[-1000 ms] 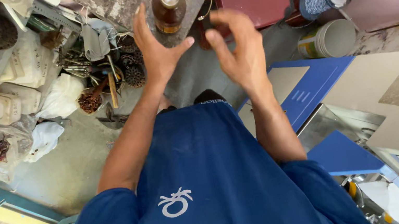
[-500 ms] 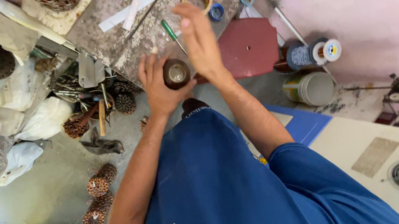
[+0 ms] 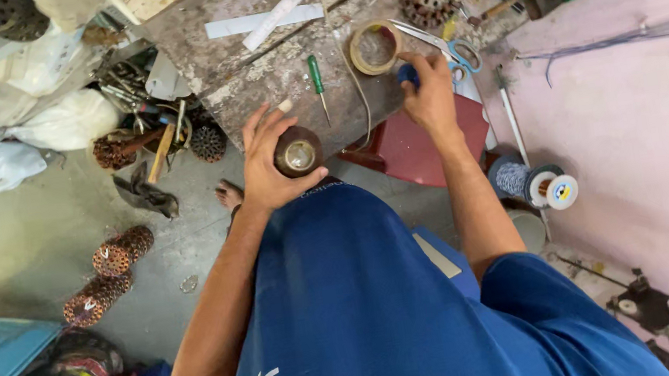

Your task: The person applies a viscous substance from a jar onto a small cylindrical component using a screwdriver. They then wrap the component with white tape and place the jar back on the table.

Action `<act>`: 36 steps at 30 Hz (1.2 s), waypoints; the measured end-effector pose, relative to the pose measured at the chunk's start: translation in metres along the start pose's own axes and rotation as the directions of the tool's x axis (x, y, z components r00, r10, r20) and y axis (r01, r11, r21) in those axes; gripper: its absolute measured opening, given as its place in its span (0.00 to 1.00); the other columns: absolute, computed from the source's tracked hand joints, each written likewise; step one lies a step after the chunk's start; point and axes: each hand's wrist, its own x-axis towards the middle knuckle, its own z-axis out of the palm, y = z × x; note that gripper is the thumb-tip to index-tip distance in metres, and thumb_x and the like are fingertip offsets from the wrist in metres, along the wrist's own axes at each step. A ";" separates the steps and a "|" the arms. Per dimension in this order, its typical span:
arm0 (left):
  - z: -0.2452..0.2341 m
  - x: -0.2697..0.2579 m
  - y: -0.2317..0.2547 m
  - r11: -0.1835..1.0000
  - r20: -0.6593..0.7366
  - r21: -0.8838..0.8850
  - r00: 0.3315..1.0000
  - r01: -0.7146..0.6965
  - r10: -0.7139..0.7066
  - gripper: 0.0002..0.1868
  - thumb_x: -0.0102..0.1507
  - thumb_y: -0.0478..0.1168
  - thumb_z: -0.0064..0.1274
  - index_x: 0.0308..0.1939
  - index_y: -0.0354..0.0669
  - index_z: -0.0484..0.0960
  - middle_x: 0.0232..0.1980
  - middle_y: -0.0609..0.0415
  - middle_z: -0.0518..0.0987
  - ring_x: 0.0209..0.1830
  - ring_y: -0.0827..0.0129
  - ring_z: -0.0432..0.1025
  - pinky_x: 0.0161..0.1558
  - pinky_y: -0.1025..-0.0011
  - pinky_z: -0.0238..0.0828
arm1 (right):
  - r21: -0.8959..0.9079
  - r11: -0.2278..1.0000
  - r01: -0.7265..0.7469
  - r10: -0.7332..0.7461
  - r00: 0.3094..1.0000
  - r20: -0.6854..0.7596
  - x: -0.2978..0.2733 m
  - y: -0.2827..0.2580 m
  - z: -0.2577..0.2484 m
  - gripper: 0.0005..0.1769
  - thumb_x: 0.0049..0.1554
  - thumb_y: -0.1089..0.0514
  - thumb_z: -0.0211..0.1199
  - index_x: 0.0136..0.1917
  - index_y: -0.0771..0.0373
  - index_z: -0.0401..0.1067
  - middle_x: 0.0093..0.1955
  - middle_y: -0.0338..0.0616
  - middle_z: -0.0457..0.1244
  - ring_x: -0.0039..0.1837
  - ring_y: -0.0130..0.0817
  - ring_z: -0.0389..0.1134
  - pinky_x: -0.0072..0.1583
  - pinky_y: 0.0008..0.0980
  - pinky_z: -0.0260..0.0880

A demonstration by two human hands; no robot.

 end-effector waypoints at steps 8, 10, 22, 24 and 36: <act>0.006 0.029 -0.005 0.998 -0.050 -0.050 0.998 -0.039 0.036 0.45 0.42 0.52 0.78 0.60 0.41 0.77 0.69 0.42 0.74 0.78 0.44 0.56 0.76 0.49 0.56 | 0.649 0.724 0.236 -0.407 0.905 0.126 -0.006 -0.151 -0.099 0.21 0.57 0.65 0.72 0.57 0.63 0.64 0.65 0.48 0.63 0.65 0.44 0.68 0.67 0.38 0.70; 0.005 0.033 -0.006 0.997 -0.020 -0.077 1.000 -0.011 0.010 0.45 0.41 0.52 0.78 0.59 0.40 0.77 0.67 0.43 0.74 0.78 0.43 0.57 0.75 0.50 0.56 | 0.412 0.778 0.473 -0.565 0.815 0.131 -0.005 -0.181 -0.106 0.21 0.53 0.66 0.73 0.57 0.64 0.66 0.66 0.48 0.64 0.66 0.48 0.68 0.67 0.43 0.70; 0.000 0.038 -0.007 0.989 0.029 -0.102 0.994 -0.105 0.109 0.47 0.41 0.50 0.78 0.61 0.38 0.76 0.67 0.43 0.75 0.77 0.45 0.59 0.76 0.52 0.55 | 0.022 0.641 0.767 -0.666 0.543 0.511 0.011 -0.219 -0.096 0.34 0.46 0.69 0.63 0.67 0.55 0.70 0.66 0.52 0.62 0.63 0.53 0.66 0.57 0.44 0.73; -0.002 0.037 -0.007 0.987 0.029 -0.121 0.993 -0.109 0.113 0.49 0.41 0.50 0.79 0.61 0.37 0.75 0.67 0.43 0.74 0.77 0.45 0.58 0.75 0.52 0.56 | -0.004 0.624 0.781 -0.667 0.535 0.518 0.011 -0.217 -0.094 0.34 0.47 0.68 0.64 0.68 0.57 0.69 0.65 0.54 0.61 0.64 0.54 0.66 0.54 0.44 0.74; -0.018 0.010 -0.018 0.976 0.118 -0.199 0.986 -0.090 0.115 0.47 0.43 0.48 0.77 0.64 0.39 0.75 0.65 0.47 0.76 0.77 0.47 0.58 0.75 0.55 0.58 | 0.056 0.296 0.954 -0.767 0.202 0.609 0.003 -0.239 -0.086 0.29 0.49 0.60 0.63 0.66 0.59 0.69 0.62 0.52 0.62 0.56 0.46 0.69 0.45 0.37 0.76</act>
